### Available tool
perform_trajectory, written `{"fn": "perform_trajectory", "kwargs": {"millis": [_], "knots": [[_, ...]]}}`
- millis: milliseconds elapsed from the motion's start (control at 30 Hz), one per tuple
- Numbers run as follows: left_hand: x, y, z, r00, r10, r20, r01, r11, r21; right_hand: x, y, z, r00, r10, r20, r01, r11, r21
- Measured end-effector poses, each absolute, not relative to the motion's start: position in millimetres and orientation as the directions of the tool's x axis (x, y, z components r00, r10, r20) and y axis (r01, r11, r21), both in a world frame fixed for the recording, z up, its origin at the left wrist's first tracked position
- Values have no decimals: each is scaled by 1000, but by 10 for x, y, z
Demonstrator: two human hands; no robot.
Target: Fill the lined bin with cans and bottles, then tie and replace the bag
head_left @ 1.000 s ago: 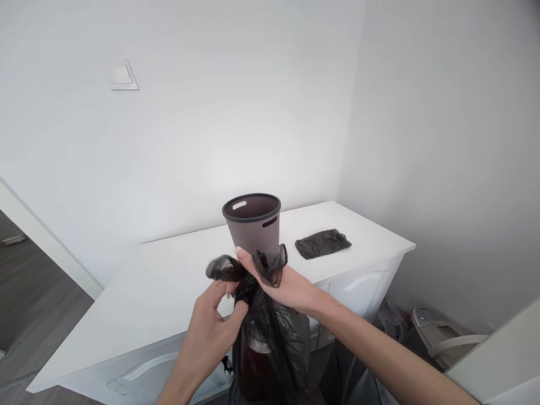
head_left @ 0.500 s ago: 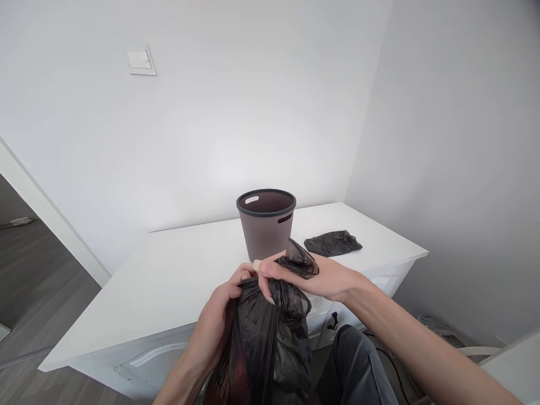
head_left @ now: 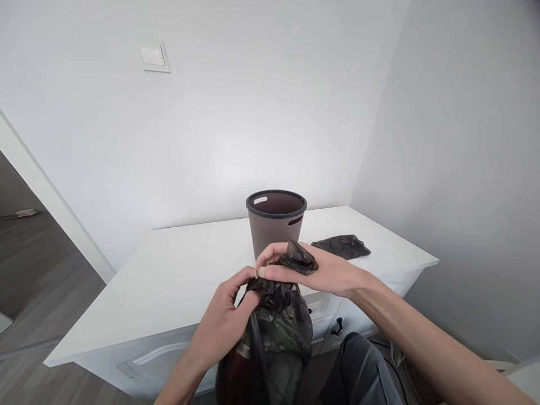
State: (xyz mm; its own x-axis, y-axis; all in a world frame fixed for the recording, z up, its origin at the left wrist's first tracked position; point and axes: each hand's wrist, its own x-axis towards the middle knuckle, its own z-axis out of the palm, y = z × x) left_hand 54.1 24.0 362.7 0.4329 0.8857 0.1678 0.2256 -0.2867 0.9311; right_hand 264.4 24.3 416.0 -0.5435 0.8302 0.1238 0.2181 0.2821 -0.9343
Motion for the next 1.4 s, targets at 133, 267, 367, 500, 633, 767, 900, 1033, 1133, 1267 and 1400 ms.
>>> {"fn": "perform_trajectory", "kwargs": {"millis": [133, 267, 367, 500, 633, 767, 900, 1033, 1133, 1267, 1400], "knots": [[480, 301, 3615, 394, 916, 81, 168, -158, 973, 2712, 323, 4126, -596, 788, 153, 249, 363, -898], [489, 310, 3638, 305, 948, 91, 175, -150, 973, 2665, 341, 4015, -483, 820, 307, 349, 502, -791], [541, 275, 3658, 225, 955, 193, 274, -252, 928, 2574, 354, 3869, -346, 799, 491, 480, 601, -639], [601, 230, 3616, 134, 929, 346, 352, -371, 859, 2445, 410, 3623, -182, 596, 782, 596, 700, -394], [574, 288, 3568, 39, 922, 386, 311, -378, 872, 2348, 481, 3443, -147, 289, 946, 667, 735, -121], [556, 410, 3644, 107, 955, 276, 272, -296, 916, 2264, 545, 3404, -134, 152, 979, 686, 728, -19], [601, 487, 3722, 230, 964, 130, 144, -166, 976, 2221, 592, 3468, -108, 135, 985, 675, 737, -27], [628, 520, 3735, 179, 971, 157, -2, -159, 987, 2286, 603, 3530, -137, 128, 982, 602, 798, -20], [643, 526, 3747, 123, 968, 221, -43, -217, 975, 2357, 588, 3539, -155, 101, 983, 596, 803, 11], [649, 596, 3709, 29, 957, 288, 19, -289, 957, 2398, 529, 3519, -103, 112, 988, 599, 800, -28], [510, 815, 3496, -40, 954, 297, 16, -297, 955, 2433, 405, 3437, -26, 218, 976, 575, 802, -164]]}}
